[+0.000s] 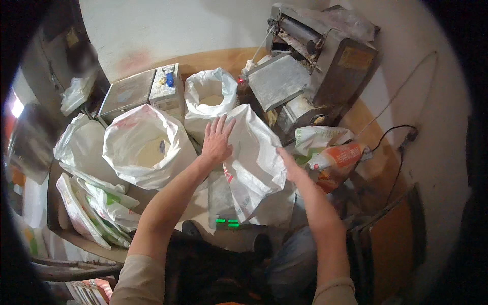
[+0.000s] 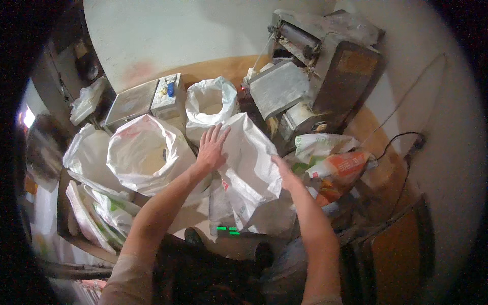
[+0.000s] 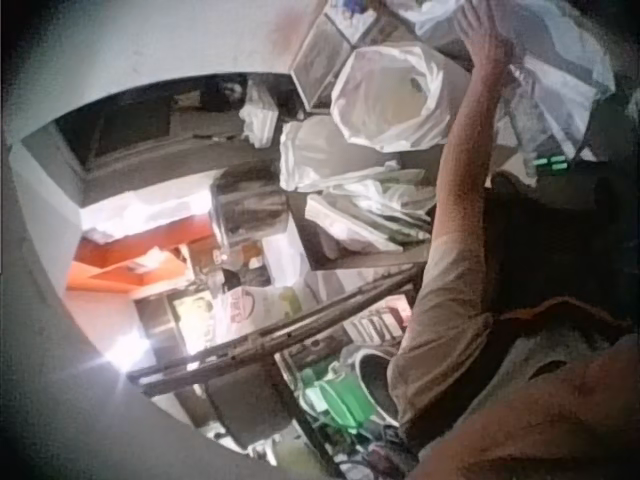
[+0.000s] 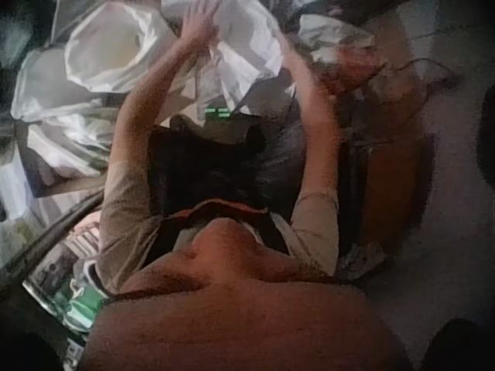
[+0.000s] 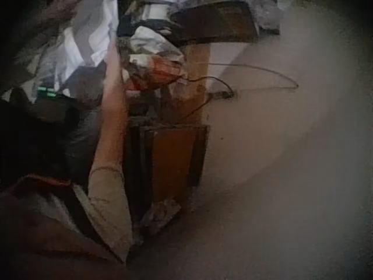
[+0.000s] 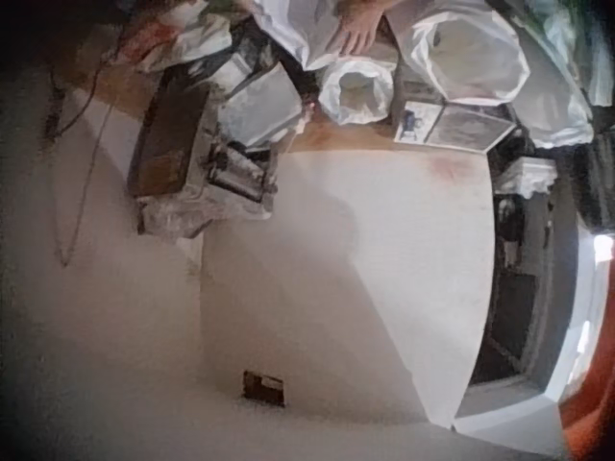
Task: The person scoops flour from a large sack into a smaller bag using a plastic bowl, then places the filled bag on a digital scale to check the weight. The person repeats this scooping and weighing process multiple times.
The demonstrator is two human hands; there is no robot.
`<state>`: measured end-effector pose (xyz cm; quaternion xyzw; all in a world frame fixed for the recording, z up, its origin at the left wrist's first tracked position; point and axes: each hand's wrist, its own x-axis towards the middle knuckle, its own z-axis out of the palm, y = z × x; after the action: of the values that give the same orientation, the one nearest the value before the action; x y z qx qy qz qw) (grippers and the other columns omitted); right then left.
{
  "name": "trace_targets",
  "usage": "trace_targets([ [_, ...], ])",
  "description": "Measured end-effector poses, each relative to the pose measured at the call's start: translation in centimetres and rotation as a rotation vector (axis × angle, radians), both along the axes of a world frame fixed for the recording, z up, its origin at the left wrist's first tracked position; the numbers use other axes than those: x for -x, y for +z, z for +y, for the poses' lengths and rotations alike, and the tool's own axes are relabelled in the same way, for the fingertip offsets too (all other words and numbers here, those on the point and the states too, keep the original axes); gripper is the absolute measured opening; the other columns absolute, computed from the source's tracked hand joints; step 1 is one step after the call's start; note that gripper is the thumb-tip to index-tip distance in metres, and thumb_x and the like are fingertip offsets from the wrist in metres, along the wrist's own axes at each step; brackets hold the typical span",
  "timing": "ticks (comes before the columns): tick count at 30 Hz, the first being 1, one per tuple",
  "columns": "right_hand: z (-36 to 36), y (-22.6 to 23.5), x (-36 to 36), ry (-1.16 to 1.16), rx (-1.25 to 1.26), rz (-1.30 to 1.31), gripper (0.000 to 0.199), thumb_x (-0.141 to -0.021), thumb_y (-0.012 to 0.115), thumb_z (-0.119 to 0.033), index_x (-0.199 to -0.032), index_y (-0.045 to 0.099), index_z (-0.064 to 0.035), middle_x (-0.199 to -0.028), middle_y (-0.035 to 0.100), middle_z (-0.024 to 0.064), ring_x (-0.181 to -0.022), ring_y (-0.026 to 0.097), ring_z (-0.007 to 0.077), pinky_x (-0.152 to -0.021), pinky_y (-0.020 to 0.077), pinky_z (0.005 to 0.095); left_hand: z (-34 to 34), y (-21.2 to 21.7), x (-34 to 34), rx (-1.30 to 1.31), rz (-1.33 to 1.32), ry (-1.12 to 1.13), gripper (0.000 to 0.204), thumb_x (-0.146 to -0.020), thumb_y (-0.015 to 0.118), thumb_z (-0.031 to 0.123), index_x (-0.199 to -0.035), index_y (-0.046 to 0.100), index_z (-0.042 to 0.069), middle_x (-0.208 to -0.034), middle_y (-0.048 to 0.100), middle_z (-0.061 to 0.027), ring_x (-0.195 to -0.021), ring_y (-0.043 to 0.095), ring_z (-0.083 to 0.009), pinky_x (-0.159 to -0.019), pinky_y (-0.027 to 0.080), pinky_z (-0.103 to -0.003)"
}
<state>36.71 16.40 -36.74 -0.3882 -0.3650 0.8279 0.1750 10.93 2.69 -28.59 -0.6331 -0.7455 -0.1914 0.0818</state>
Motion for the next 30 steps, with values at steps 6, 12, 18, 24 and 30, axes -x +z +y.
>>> trace_targets([
  [6, -2.6, 4.2, 1.7, 0.39, -0.211, -0.153, 0.077, -0.091, 0.051, -0.057, -0.146, 0.037, -0.0041, -0.147, 0.041, 0.0102, -0.131, 0.042, 0.0228, -0.108, 0.0327, 0.0351, 5.8, -0.8, 0.2, -0.024, 0.026, 0.079, 0.077, -0.076, 0.065, 0.018, -0.146, 0.035, 0.02, -0.151, 0.029, -0.0175, -0.142, 0.024, -0.0353, -0.115, 0.017, -0.056],
  [12, -2.0, 5.3, 1.3, 0.277, -0.003, -0.108, 0.055, -0.092, 0.056, -0.047, -0.128, 0.057, -0.0051, -0.123, 0.062, 0.0077, -0.108, 0.06, 0.0203, -0.096, 0.0466, 0.0359, 7.7, -4.6, 3.6, 0.032, -0.192, 0.233, 0.029, -0.084, 0.054, 0.029, -0.1, 0.067, 0.009, -0.097, 0.065, -0.0194, -0.098, 0.061, -0.0367, -0.091, 0.044, -0.052],
  [18, 0.8, 2.7, -1.3, 0.091, -0.012, -0.156, 0.049, -0.09, 0.061, -0.042, -0.117, 0.063, -0.0013, -0.111, 0.066, 0.0096, -0.095, 0.065, 0.0226, -0.083, 0.0523, 0.0371, 8.1, -4.9, 3.8, 0.06, -0.38, 0.194, 0.036, -0.085, 0.054, 0.034, -0.079, 0.066, 0.001, -0.084, 0.067, -0.0227, -0.083, 0.063, -0.0437, -0.077, 0.048, -0.05],
  [24, 3.1, 1.1, -2.8, -0.059, -0.382, -0.394, 0.058, -0.088, 0.062, -0.046, -0.119, 0.059, 0.0034, -0.116, 0.063, 0.017, -0.103, 0.061, 0.0288, -0.088, 0.0477, 0.0378, 8.4, -7.1, 8.2, 0.287, -0.797, 0.184, 0.056, -0.087, 0.05, 0.049, -0.1, 0.067, -0.003, -0.094, 0.067, -0.0248, -0.092, 0.062, -0.043, -0.081, 0.047, -0.045],
  [30, -2.1, 5.7, 2.0, 0.271, -1.46, -0.707, 0.062, -0.086, 0.061, -0.047, -0.126, 0.051, 0.0, -0.112, 0.061, 0.0256, -0.109, 0.056, 0.0422, -0.093, 0.0443, 0.0449, 8.5, -5.7, 6.6, 0.381, -0.738, 0.409, 0.053, -0.091, 0.046, 0.045, -0.108, 0.062, -0.003, -0.108, 0.063, -0.0282, -0.096, 0.061, -0.0444, -0.082, 0.048, -0.05],
])
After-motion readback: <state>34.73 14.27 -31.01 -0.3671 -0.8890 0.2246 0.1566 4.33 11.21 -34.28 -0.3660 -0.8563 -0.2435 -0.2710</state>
